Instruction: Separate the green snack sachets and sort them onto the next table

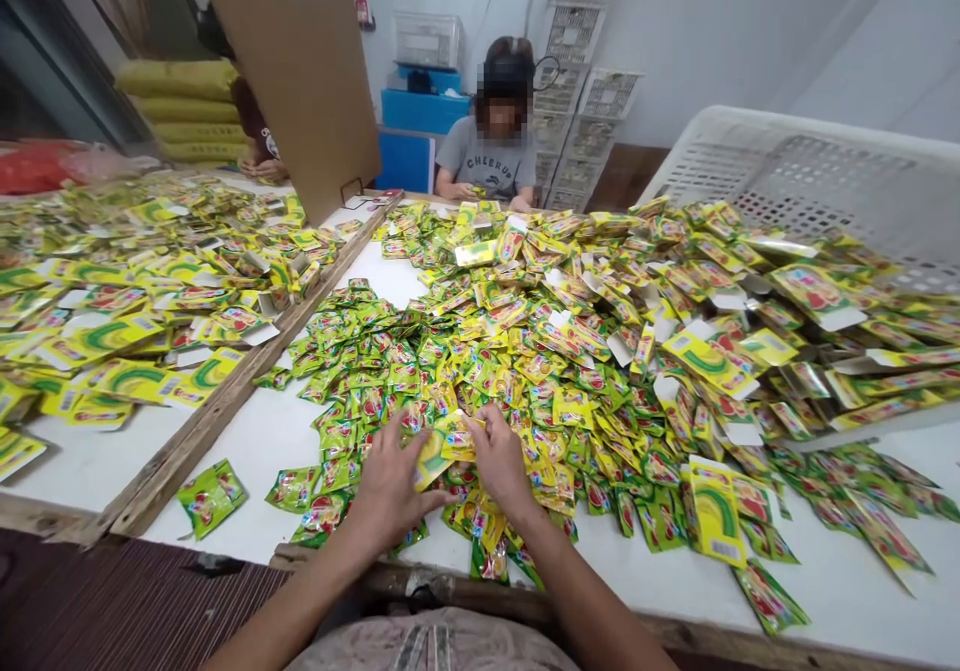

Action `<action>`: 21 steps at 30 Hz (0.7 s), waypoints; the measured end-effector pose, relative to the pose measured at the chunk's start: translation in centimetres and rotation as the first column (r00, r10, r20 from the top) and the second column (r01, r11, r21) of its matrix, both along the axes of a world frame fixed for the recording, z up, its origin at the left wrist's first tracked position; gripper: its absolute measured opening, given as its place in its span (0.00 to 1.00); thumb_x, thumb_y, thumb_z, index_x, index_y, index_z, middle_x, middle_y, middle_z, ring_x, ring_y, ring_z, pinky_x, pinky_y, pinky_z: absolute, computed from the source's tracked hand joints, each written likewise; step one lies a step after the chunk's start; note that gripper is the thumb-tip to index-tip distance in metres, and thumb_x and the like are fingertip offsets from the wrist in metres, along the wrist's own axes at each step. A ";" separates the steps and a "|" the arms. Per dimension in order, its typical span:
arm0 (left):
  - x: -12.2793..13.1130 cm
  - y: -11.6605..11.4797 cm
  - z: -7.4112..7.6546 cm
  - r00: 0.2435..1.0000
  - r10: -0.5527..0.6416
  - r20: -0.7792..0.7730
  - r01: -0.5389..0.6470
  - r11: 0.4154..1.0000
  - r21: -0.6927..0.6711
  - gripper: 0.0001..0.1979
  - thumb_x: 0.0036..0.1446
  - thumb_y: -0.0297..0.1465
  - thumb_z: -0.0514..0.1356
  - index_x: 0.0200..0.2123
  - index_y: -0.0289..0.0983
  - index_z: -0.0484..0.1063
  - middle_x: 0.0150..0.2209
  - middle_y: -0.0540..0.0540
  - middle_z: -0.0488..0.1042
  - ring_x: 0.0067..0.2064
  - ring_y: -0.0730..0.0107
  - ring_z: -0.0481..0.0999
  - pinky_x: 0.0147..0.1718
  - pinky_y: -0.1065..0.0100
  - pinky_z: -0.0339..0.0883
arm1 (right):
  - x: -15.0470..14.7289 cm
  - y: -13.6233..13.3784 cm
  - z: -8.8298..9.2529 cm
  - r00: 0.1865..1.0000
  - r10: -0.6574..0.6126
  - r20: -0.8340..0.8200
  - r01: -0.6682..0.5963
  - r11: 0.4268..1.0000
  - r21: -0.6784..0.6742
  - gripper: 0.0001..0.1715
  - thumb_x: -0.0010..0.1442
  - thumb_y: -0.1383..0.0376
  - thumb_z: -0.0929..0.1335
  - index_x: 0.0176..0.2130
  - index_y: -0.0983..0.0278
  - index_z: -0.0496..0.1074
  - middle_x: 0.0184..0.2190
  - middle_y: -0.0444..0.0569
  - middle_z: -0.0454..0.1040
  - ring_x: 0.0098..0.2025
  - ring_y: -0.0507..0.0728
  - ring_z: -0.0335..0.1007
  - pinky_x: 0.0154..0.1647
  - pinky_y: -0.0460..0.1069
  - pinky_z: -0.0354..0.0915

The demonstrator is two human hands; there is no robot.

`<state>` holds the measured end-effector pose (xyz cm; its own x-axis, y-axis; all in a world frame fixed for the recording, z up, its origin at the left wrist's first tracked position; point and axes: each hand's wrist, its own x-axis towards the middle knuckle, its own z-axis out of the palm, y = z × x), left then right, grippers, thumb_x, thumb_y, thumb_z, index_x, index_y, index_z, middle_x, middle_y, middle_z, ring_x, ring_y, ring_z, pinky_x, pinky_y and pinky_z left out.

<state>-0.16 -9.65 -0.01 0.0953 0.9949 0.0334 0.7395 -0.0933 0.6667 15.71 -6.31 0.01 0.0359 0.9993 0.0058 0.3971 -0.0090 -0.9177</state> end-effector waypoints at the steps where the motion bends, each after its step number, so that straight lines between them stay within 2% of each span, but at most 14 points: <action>1: 0.3 0.0 0.0 0.991 -0.033 -0.129 0.037 0.999 0.026 0.32 0.39 0.35 0.68 0.50 0.39 0.67 0.58 0.36 0.59 0.59 0.42 0.55 0.53 0.47 0.53 | -0.2 0.1 -0.2 0.997 -0.002 -0.082 -0.003 0.999 -0.052 0.17 0.55 0.51 0.64 0.28 0.60 0.58 0.19 0.38 0.57 0.20 0.50 0.55 0.20 0.46 0.57; 3: 0.5 0.3 -0.1 0.960 -0.097 -0.263 0.099 0.995 -0.006 0.27 0.45 0.28 0.63 0.52 0.37 0.66 0.54 0.35 0.65 0.57 0.44 0.59 0.51 0.48 0.55 | 0.0 0.3 -0.2 0.967 0.035 -0.252 -0.076 0.985 -0.154 0.19 0.51 0.51 0.67 0.32 0.61 0.60 0.21 0.39 0.62 0.21 0.51 0.61 0.20 0.46 0.60; 5: 0.0 0.6 0.0 0.963 -0.114 -0.242 0.105 0.993 -0.050 0.25 0.49 0.25 0.57 0.53 0.35 0.65 0.51 0.34 0.69 0.53 0.48 0.65 0.50 0.52 0.57 | 0.5 0.6 0.1 0.935 0.062 -0.349 -0.132 0.975 -0.180 0.23 0.46 0.52 0.71 0.34 0.62 0.62 0.25 0.43 0.68 0.25 0.53 0.66 0.23 0.47 0.64; 7: -0.9 1.0 0.2 0.992 -0.047 -0.120 0.038 0.996 -0.077 0.23 0.51 0.26 0.55 0.52 0.35 0.66 0.47 0.36 0.73 0.47 0.51 0.70 0.48 0.54 0.60 | 1.1 1.0 0.6 0.935 0.012 -0.355 -0.061 0.990 -0.125 0.24 0.43 0.52 0.73 0.34 0.63 0.64 0.28 0.46 0.71 0.30 0.55 0.69 0.28 0.48 0.66; 9: -1.9 1.3 0.6 0.995 0.033 0.091 -0.023 0.994 -0.105 0.21 0.51 0.30 0.55 0.50 0.38 0.69 0.40 0.40 0.76 0.42 0.54 0.73 0.45 0.57 0.62 | 1.4 1.6 1.0 0.935 -0.079 -0.344 0.079 0.997 -0.014 0.23 0.44 0.52 0.72 0.33 0.62 0.64 0.29 0.46 0.70 0.34 0.56 0.68 0.32 0.49 0.66; 10: -2.3 1.4 0.8 0.974 0.048 0.223 -0.022 0.993 -0.119 0.20 0.51 0.32 0.56 0.49 0.39 0.70 0.38 0.42 0.77 0.40 0.55 0.74 0.44 0.58 0.63 | 1.4 1.9 1.2 0.936 -0.097 -0.338 0.115 0.993 0.033 0.22 0.44 0.52 0.72 0.32 0.62 0.64 0.28 0.46 0.69 0.34 0.56 0.68 0.33 0.49 0.66; 12: -2.9 1.3 1.0 0.878 0.032 0.478 0.029 0.992 -0.120 0.20 0.51 0.36 0.58 0.48 0.39 0.70 0.41 0.43 0.76 0.43 0.57 0.73 0.45 0.61 0.63 | 1.1 2.4 1.5 0.950 -0.053 -0.308 0.083 0.993 0.086 0.21 0.46 0.51 0.71 0.32 0.62 0.64 0.26 0.44 0.67 0.32 0.55 0.66 0.33 0.49 0.65; 14: -3.2 1.1 1.0 0.758 0.029 0.651 0.080 0.987 -0.136 0.21 0.49 0.37 0.60 0.47 0.38 0.70 0.46 0.43 0.74 0.47 0.58 0.72 0.47 0.63 0.62 | 0.6 2.7 1.9 0.967 0.068 -0.245 -0.050 0.996 0.078 0.20 0.46 0.51 0.71 0.31 0.63 0.65 0.24 0.42 0.65 0.28 0.53 0.63 0.30 0.48 0.63; 18: -3.6 0.2 0.5 0.586 0.164 0.793 0.097 0.958 -0.270 0.20 0.50 0.38 0.61 0.45 0.37 0.70 0.46 0.44 0.74 0.47 0.60 0.72 0.47 0.64 0.63 | -0.1 2.8 3.0 0.958 0.266 -0.107 -0.266 0.964 0.012 0.21 0.45 0.50 0.70 0.24 0.63 0.63 0.19 0.39 0.57 0.23 0.50 0.54 0.25 0.46 0.56; 21: -4.0 -0.4 0.3 0.501 0.230 0.834 0.143 0.928 -0.343 0.20 0.49 0.38 0.62 0.45 0.37 0.71 0.44 0.44 0.75 0.44 0.60 0.74 0.43 0.64 0.65 | -0.4 2.8 3.7 0.965 0.240 -0.109 -0.240 0.971 0.017 0.21 0.44 0.49 0.70 0.23 0.62 0.62 0.19 0.39 0.55 0.23 0.50 0.53 0.25 0.46 0.54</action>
